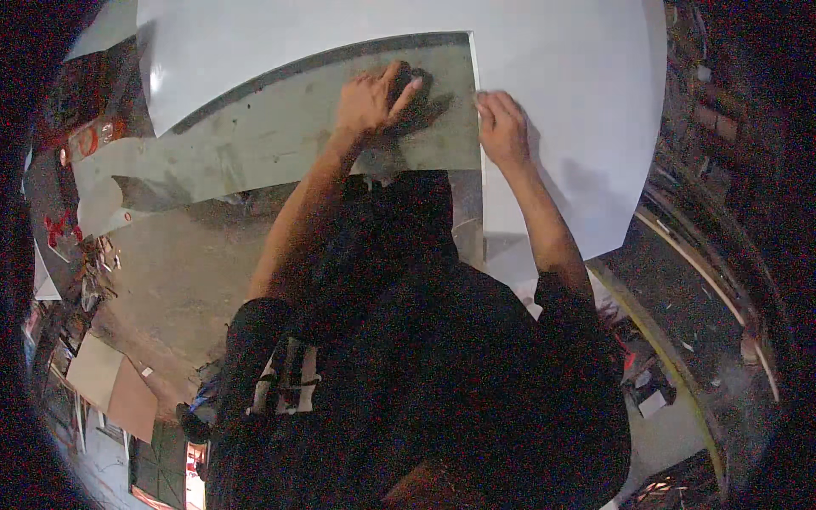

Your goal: The person applies a white sheet of laminate or veneer to a wooden board, pressing it down by hand and using a small block to smooth the edges.

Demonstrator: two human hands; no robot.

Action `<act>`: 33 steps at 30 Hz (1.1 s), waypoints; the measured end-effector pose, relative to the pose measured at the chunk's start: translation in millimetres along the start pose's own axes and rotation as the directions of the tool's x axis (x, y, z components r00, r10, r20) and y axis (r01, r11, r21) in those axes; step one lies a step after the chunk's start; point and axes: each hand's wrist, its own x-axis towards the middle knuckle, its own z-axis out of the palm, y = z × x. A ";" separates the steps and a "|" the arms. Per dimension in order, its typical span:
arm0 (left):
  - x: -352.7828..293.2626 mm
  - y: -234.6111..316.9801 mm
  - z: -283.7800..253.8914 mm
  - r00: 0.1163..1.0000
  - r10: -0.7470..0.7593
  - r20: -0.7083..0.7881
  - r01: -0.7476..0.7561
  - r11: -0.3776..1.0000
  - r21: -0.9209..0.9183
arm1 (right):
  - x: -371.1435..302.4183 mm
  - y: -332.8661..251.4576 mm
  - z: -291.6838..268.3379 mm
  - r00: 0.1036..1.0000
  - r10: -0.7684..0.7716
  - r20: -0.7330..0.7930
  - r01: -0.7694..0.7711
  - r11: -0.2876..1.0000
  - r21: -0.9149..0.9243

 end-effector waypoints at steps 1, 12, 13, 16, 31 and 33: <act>1.0 4.5 -4.3 0.999 -0.044 0.017 0.045 0.998 -0.038 | -5.1 -1.4 -2.6 1.000 -0.006 0.013 0.006 1.000 0.004; 2.9 2.5 -9.8 0.998 -0.039 0.041 0.040 0.999 -0.033 | -40.4 2.3 -10.0 0.998 0.001 0.066 0.004 0.997 -0.079; 2.5 4.1 -12.3 0.998 -0.037 0.054 0.038 0.999 -0.025 | -43.4 4.3 -17.4 0.994 0.026 0.104 -0.020 0.998 -0.057; -2.4 1.4 -9.0 0.999 -0.034 -0.022 0.035 0.999 0.027 | 14.1 9.3 -34.9 0.926 0.360 -0.110 -0.338 0.924 0.176; 3.9 3.9 -4.2 1.000 0.022 -0.012 -0.023 0.997 -0.072 | -255.6 24.9 -45.9 0.956 0.014 0.293 -0.035 0.997 0.065; 4.3 -2.3 -1.1 0.997 0.045 -0.056 -0.047 0.998 -0.029 | -273.8 17.1 -64.4 0.900 -0.089 0.427 0.166 0.975 -0.146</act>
